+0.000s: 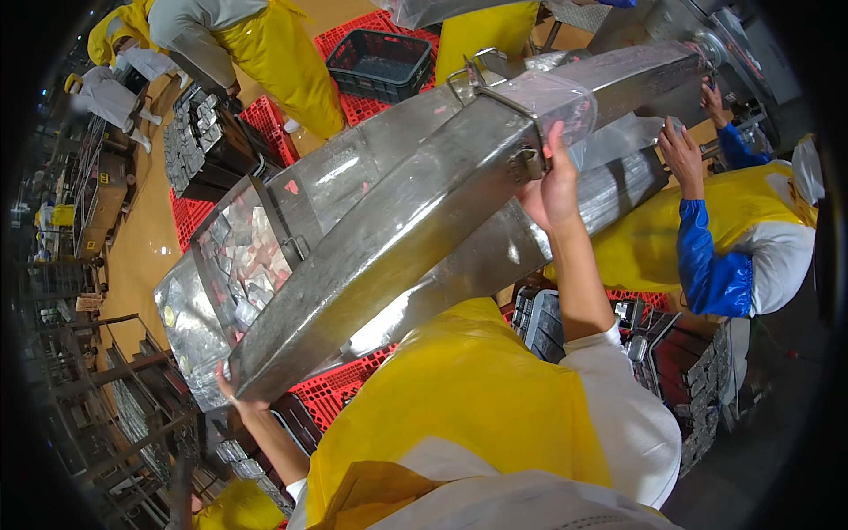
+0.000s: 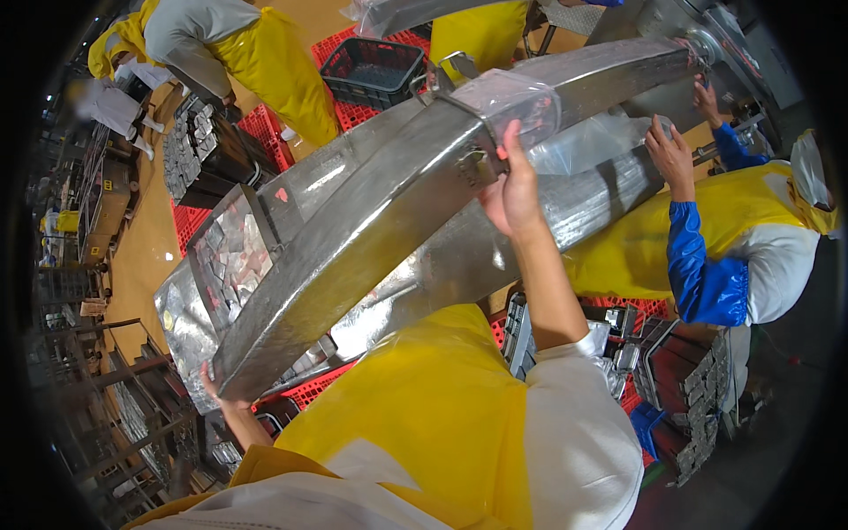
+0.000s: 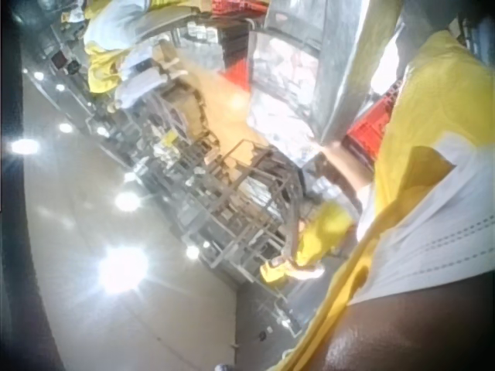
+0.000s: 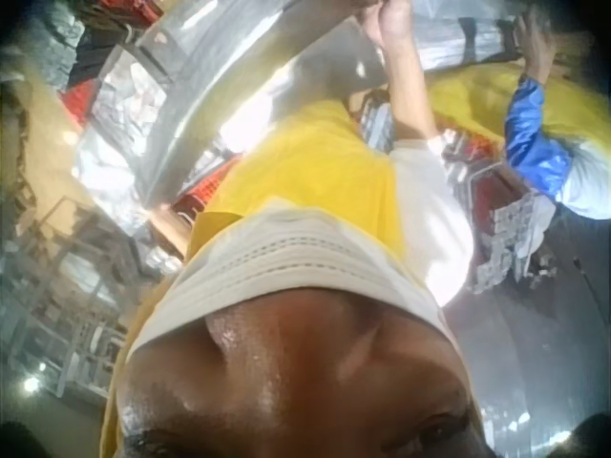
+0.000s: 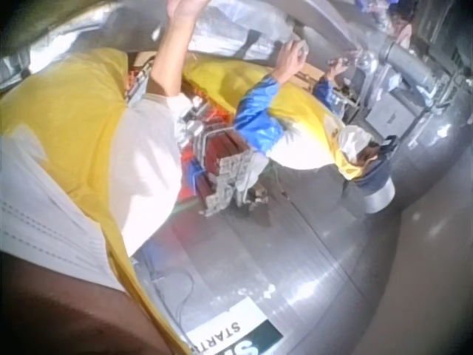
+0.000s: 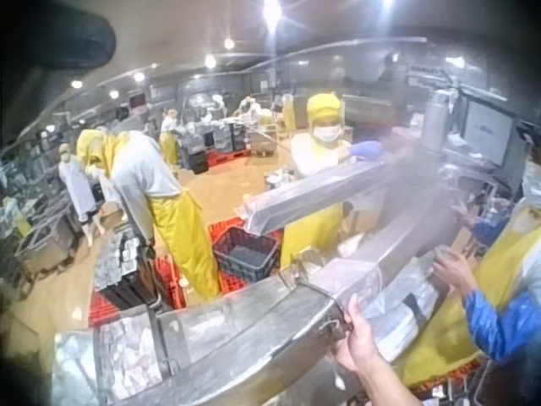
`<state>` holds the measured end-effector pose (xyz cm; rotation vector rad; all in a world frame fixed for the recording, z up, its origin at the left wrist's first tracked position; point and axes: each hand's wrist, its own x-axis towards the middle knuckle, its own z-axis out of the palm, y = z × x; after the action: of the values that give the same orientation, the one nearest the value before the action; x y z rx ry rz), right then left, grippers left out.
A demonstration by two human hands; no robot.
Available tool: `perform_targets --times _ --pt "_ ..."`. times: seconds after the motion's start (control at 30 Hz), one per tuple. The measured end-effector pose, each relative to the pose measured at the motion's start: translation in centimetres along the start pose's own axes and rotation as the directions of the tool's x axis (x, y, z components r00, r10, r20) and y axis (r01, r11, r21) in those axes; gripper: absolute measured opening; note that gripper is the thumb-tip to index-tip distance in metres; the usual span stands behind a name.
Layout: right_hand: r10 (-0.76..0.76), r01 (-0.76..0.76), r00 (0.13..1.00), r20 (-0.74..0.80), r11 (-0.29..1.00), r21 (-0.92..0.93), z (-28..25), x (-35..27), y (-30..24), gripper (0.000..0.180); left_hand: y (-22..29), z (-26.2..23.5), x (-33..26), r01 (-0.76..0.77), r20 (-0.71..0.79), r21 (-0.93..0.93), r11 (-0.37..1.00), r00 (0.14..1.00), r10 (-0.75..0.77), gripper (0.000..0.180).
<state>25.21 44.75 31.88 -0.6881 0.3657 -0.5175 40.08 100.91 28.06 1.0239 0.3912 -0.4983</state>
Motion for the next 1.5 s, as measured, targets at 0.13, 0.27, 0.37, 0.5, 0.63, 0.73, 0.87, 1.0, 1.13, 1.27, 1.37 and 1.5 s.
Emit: perform_targets --times 0.13,0.27,0.37,0.5,0.63,0.73,0.87,1.0,1.13,1.27,1.37,1.5 --pt "0.02 -0.022 0.997 -0.076 0.999 -0.025 0.0 -0.4 3.4 0.051 -3.5 -3.9 2.7 -0.076 0.033 -0.096 0.993 0.996 0.079 0.066" --pt "0.002 -0.005 0.998 -0.07 0.999 -0.043 1.0 -0.9 4.8 0.043 -4.7 -4.6 3.4 -0.077 0.109 -0.09 0.993 0.99 0.086 0.068" --pt "-0.141 0.142 0.99 0.01 0.986 -0.087 3.7 -1.2 3.0 0.05 -5.1 -5.1 4.1 -0.055 0.168 -0.072 0.996 0.984 0.066 0.071" --pt "-0.303 0.359 0.907 0.291 0.92 -0.16 10.6 -1.2 -2.4 0.038 -11.6 -7.3 7.6 -0.018 0.17 -0.299 0.954 0.983 0.072 0.061" --pt "-0.146 0.376 0.88 0.452 0.796 -0.475 16.0 -2.2 -5.0 0.056 -17.6 -3.8 8.7 -0.198 0.053 0.326 0.924 0.98 0.192 0.069" --pt "0.071 0.446 0.807 0.587 0.579 -0.683 17.2 -4.5 -2.4 0.077 -15.8 8.1 2.6 -0.333 0.361 0.384 0.862 0.913 0.192 0.076" --pt "0.1 0.463 0.748 0.656 0.63 -0.624 15.4 -5.2 4.0 0.097 -14.1 16.6 -3.1 -0.611 0.637 0.387 0.69 0.719 0.28 0.086" --pt "0.101 0.508 0.753 0.65 0.538 -0.673 14.2 -3.4 3.4 0.087 -8.2 18.0 -1.0 -0.753 0.702 0.5 0.427 0.642 0.31 0.08" --pt "-0.039 0.585 0.733 0.679 0.546 -0.6 12.6 -2.3 3.7 0.074 -2.2 28.9 -3.7 -0.879 0.735 0.41 -0.245 0.158 0.66 0.057" --pt "-0.067 0.659 0.703 0.708 0.436 -0.613 13.0 -2.9 3.2 0.056 -1.5 34.1 -2.9 -0.842 0.739 0.537 0.06 0.503 0.448 0.035" --pt "-0.362 0.845 0.521 0.773 0.094 -0.526 14.4 -4.3 4.0 0.051 0.5 34.2 -2.9 -0.764 0.8 0.406 0.501 0.562 0.209 0.03" --pt "-0.032 0.822 0.549 0.835 0.202 -0.533 14.6 -2.5 3.5 0.038 2.2 34.8 -4.1 -0.98 0.979 0.198 -0.028 0.196 0.064 0.029"
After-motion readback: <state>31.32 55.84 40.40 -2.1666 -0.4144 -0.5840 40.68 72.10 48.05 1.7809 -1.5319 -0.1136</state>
